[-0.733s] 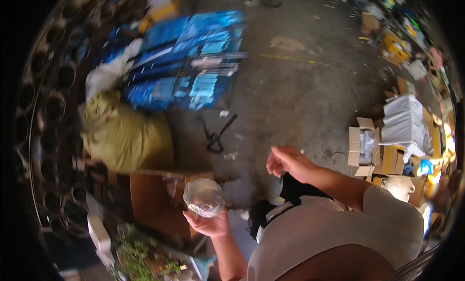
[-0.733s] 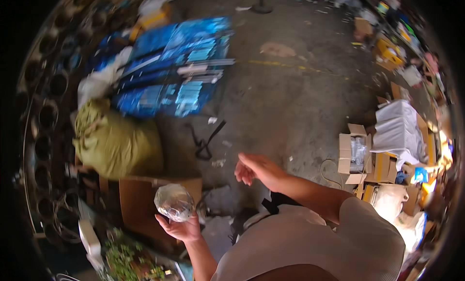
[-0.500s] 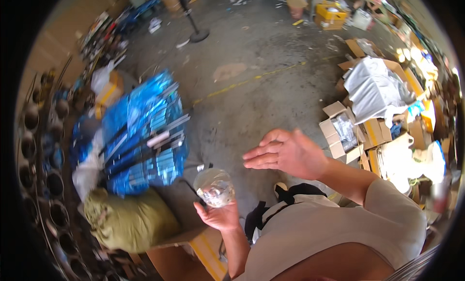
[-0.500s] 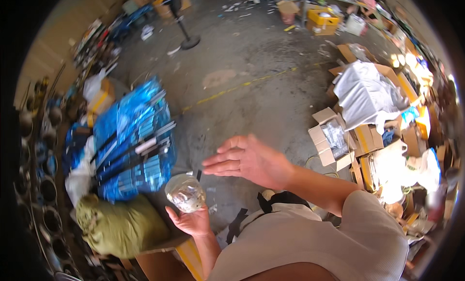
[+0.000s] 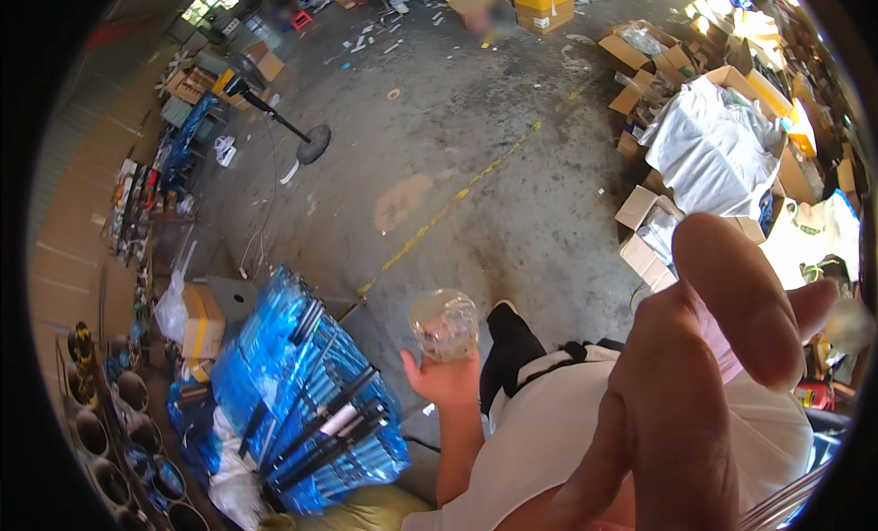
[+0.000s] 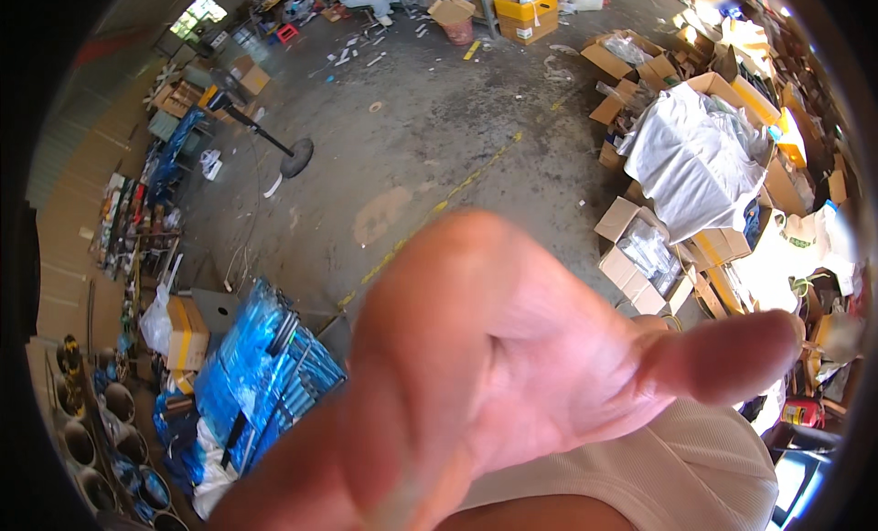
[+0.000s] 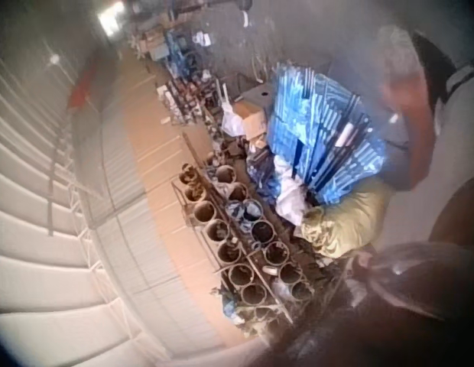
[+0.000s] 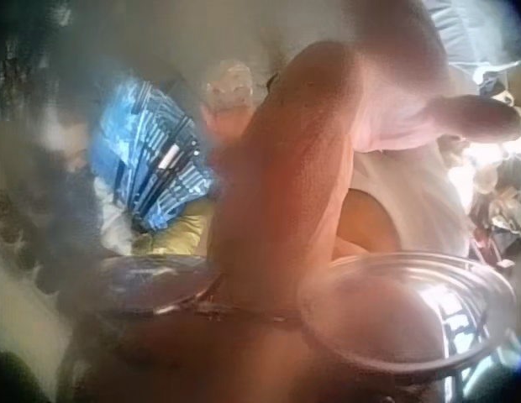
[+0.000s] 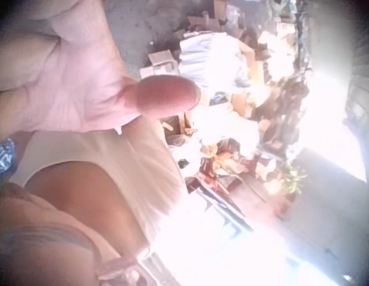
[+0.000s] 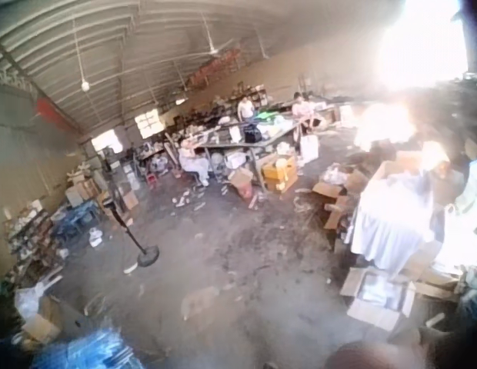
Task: The person picks up a small container of yellow substance from a scale and walks to a workbench. They use a small white card to scoop the substance and apply it to the rim of a plastic-wrapped object, repeating the process several times.
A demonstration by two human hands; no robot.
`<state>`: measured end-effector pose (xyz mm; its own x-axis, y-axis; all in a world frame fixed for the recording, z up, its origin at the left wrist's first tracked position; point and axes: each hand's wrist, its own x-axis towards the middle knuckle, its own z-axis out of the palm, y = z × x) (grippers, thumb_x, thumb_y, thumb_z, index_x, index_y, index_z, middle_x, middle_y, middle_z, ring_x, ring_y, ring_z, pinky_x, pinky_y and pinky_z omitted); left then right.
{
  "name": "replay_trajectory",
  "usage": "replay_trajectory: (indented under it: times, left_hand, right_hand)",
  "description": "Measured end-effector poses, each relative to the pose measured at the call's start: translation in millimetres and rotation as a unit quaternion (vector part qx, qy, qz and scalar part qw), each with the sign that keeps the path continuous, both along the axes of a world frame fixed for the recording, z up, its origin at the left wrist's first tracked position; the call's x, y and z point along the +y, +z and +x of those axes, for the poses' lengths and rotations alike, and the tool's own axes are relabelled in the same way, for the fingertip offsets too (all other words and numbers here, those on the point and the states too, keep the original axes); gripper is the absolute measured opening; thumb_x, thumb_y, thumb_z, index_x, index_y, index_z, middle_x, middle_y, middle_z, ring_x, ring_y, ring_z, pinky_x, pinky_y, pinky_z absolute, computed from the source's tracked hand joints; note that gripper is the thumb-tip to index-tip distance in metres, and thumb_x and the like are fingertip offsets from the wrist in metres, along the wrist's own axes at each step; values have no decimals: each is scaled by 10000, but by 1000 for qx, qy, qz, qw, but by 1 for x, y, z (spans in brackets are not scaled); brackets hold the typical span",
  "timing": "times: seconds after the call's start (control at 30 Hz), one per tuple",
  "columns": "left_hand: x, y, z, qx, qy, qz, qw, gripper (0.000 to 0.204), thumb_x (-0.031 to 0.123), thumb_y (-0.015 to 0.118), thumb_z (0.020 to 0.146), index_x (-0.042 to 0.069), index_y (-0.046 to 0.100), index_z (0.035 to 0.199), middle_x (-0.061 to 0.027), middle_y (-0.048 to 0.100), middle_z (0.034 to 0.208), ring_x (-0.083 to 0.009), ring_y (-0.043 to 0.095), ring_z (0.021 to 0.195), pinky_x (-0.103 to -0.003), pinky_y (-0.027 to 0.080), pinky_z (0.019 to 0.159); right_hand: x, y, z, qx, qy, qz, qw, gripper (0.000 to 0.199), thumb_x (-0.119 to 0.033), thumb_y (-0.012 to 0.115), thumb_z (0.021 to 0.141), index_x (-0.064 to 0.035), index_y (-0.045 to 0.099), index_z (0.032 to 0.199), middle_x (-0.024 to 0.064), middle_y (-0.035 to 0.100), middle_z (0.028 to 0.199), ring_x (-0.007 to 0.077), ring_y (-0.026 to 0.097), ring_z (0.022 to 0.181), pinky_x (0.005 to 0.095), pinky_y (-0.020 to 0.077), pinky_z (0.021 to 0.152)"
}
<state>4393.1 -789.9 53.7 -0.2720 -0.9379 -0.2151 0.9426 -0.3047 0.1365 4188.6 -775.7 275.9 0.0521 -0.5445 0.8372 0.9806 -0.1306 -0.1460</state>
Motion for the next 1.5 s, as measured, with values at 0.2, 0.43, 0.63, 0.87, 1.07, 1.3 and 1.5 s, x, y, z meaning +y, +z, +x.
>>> replay_trajectory:
  times: [0.2, 0.43, 0.63, 0.87, 1.07, 1.3, 1.5]
  left_hand:
    - [-180, 40, -20, -38, -13, -34, 999, 585, 511, 482, 854, 49, 538, 1209, -94, 531, 1262, -275, 470, 1186, -472, 331, 1017]
    - [-335, 40, -127, -25, -100, -67, 992, 542, 465, 576, 818, 67, 546, 1186, -48, 569, 1141, -202, 522, 1040, -427, 372, 975]
    - [-440, 29, -304, 36, -193, -89, 976, 539, 320, 643, 779, 77, 487, 1234, -66, 526, 1199, -217, 495, 1087, -450, 351, 1000]
    - [-565, 69, -480, 133, -281, -124, 942, 631, 232, 681, 755, 40, 412, 1292, -99, 468, 1301, -250, 407, 1240, -473, 282, 1069]
    - [-685, 58, -621, 195, -312, -65, 928, 619, 246, 682, 750, 45, 428, 1276, -88, 489, 1260, -241, 443, 1192, -452, 280, 1072]
    - [-837, 45, -756, 79, -313, -67, 944, 610, 252, 687, 723, 67, 453, 1255, -78, 494, 1240, -234, 446, 1178, -437, 250, 1082]
    - [-960, 69, -858, 77, -403, -138, 901, 631, 302, 688, 698, 77, 462, 1242, -94, 488, 1246, -247, 439, 1186, -437, 319, 1033]
  right_hand:
    - [-116, 24, -38, 13, -99, -15, 995, 564, -546, 404, 889, -87, 364, 1214, 246, 427, 1251, 386, 464, 1115, 517, 333, 961]
    - [-247, 3, -144, 2, -209, 3, 978, 498, -494, 435, 902, -78, 392, 1171, 216, 471, 1205, 346, 502, 1070, 489, 367, 933]
    - [-365, -42, -297, 26, -396, 154, 905, 443, -450, 461, 912, -69, 416, 1134, 190, 509, 1165, 312, 534, 1031, 464, 396, 908]
    - [-498, -119, -468, 223, -389, 494, 745, 374, -336, 503, 901, -33, 485, 1120, 157, 536, 1178, 242, 522, 1068, 387, 387, 941]
    - [-597, -161, -574, 184, -241, 431, 850, 399, -82, 516, 861, -40, 431, 1248, 112, 466, 1282, 244, 452, 1183, 389, 347, 1005]
    - [-743, -165, -696, 199, -238, 459, 833, 484, 49, 587, 796, -48, 445, 1248, 95, 493, 1231, 229, 466, 1164, 376, 384, 973]
    - [-853, -131, -779, 163, -310, 452, 820, 519, 86, 642, 765, -54, 452, 1228, 73, 502, 1212, 206, 493, 1125, 357, 417, 942]
